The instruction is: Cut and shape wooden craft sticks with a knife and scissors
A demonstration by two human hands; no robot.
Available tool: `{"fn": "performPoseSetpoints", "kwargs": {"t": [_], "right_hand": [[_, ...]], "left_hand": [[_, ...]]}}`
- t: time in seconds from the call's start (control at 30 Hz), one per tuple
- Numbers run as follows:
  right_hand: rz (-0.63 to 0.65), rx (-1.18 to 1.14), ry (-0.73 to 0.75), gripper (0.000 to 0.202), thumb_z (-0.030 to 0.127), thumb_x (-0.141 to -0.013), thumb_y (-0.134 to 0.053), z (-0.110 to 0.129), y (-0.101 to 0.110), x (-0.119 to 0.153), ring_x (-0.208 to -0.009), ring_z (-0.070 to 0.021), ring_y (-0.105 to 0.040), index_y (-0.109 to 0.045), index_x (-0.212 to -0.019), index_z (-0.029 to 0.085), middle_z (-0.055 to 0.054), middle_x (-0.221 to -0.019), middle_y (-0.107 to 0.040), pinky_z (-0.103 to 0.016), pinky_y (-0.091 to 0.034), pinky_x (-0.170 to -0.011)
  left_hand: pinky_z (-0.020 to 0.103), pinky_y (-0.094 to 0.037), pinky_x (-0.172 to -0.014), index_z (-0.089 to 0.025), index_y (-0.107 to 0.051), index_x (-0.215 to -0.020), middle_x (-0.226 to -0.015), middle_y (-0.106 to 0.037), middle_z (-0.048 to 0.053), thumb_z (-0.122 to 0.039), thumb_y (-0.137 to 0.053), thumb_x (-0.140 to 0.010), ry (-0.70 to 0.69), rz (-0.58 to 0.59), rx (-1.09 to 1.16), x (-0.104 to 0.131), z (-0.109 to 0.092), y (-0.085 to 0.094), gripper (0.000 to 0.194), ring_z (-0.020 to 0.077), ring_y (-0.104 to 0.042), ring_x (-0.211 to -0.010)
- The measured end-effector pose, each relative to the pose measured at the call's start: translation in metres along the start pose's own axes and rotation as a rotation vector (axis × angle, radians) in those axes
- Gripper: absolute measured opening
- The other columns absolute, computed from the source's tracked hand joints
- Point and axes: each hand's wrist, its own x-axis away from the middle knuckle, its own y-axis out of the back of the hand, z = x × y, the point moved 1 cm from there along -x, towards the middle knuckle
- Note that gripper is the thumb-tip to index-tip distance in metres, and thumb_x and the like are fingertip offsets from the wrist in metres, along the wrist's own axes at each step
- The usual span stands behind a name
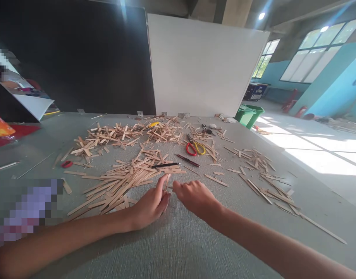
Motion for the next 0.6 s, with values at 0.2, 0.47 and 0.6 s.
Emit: {"fn": "performPoseSetpoints", "kwargs": {"t": [0.2,0.47,0.6], "right_hand": [[-0.132,-0.043,-0.1,0.026,-0.004,-0.088,-0.05,0.003,-0.016,0.01,-0.054,-0.0163,-0.064,-0.054,-0.103,0.017,0.0,-0.075,-0.064,-0.034,-0.014,-0.049],[-0.39,-0.437,-0.09,0.022,0.003,-0.101,-0.034,0.0,-0.036,0.013,-0.067,-0.0155,-0.06,-0.049,-0.108,0.018,-0.003,-0.084,-0.062,-0.026,-0.038,-0.056],[-0.395,-0.555,-0.072,0.026,0.007,-0.105,-0.031,0.0,-0.041,0.013,-0.075,-0.0178,-0.06,-0.047,-0.123,0.017,-0.005,-0.09,-0.061,-0.027,-0.047,-0.064]], "left_hand": [[0.027,-0.041,-0.061,-0.018,-0.01,-0.16,-0.072,-0.059,-0.004,-0.033,-0.035,-0.111,-0.012,0.002,0.14,0.001,-0.009,0.006,0.058,0.0144,-0.054,-0.06],[0.027,-0.04,-0.06,-0.024,-0.015,-0.162,-0.075,-0.056,-0.004,-0.038,-0.038,-0.111,-0.063,-0.043,0.265,0.003,-0.015,0.012,0.058,0.0131,-0.047,-0.059],[0.024,-0.041,-0.054,-0.024,-0.025,-0.156,-0.082,-0.062,-0.002,-0.039,-0.039,-0.111,-0.098,-0.072,0.357,0.003,-0.013,0.011,0.05,0.0104,-0.048,-0.054]]}}
